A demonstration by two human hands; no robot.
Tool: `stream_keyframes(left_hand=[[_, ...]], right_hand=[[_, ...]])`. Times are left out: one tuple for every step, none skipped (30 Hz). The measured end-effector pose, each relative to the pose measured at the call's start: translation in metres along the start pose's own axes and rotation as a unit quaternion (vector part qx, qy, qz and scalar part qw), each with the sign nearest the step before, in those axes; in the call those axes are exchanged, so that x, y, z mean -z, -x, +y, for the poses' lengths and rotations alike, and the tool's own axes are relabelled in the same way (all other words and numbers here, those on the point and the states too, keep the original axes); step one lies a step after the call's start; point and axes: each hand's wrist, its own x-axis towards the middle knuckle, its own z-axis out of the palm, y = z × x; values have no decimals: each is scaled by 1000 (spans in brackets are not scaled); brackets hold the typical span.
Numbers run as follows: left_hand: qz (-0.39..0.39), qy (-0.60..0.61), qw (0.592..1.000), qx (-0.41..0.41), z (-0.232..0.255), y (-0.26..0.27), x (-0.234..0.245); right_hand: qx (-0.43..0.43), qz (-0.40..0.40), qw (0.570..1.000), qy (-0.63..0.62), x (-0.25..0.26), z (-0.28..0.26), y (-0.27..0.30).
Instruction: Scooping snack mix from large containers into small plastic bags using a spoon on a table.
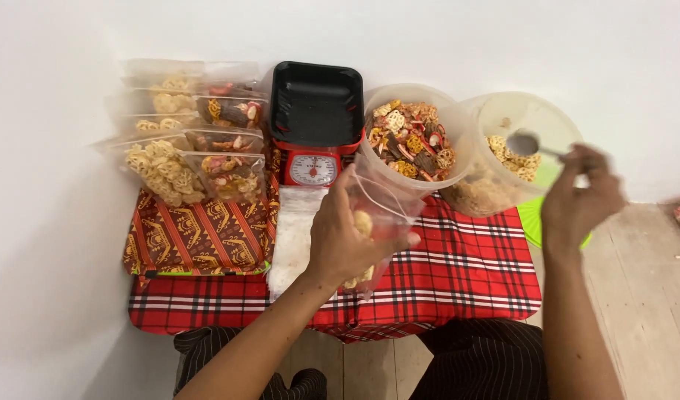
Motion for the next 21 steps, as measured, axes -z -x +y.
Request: stream_keyframes(left_hand=[[1,0,1000,-2,2,-2,2],[-24,46,996,74,5,-4,5],[-50,91,983,152,7,-4,8],[-49,89,983,153,6,-4,7],[-38,114,978,168,5,-4,6],[-27,139,973,183,5,-5,5],[-26,138,973,183,6,-6,6],[-24,155,964,217,7,-6,6],[-24,171,953,251,7,-7,6],[-23,170,953,250,7,-6,4],[-4,187,949,254,5,-5,4],[14,205,944,258,4,-3,3],[14,201,943,263,7,-6,4],[24,202,939,276,11,-8,4],[31,204,936,286,14,-11,3],[28,202,936,287,7,-9,0],[27,207,936,282,1,-8,-4],[26,212,937,278,-6,-7,-7],[25,212,936,279,-4,-8,-1],[-9,278,920,277,-3,-9,5],[-42,342,898,274,-2,-11,12]], right_hand=[[0,2,1000,-1,-6,8,10],[-111,-58,990,59,-12,15,19],[-220,-123,961,113,-19,21,31],[-221,-124,961,111,-21,21,34],[-188,-122,963,151,-23,20,36],[-154,-119,962,191,-25,19,38],[-154,-119,962,190,-19,-11,29],[-96,-87,981,143,-13,-40,19],[-37,-55,993,96,-7,-69,10],[-37,-54,993,95,-4,-84,13],[-106,-174,960,-190,-2,-99,18],[-158,-279,829,-457,0,-114,22],[-163,-282,827,-459,4,-138,26],[-163,-372,808,-427,8,-160,29],[-161,-456,783,-390,12,-183,33],[-165,-455,783,-391,8,-179,46],[-200,-465,764,-400,4,-176,57],[-234,-475,743,-409,0,-172,68],[-236,-475,743,-408,2,-169,63],[-262,-458,736,-425,5,-166,59],[-287,-441,726,-442,6,-163,54]])
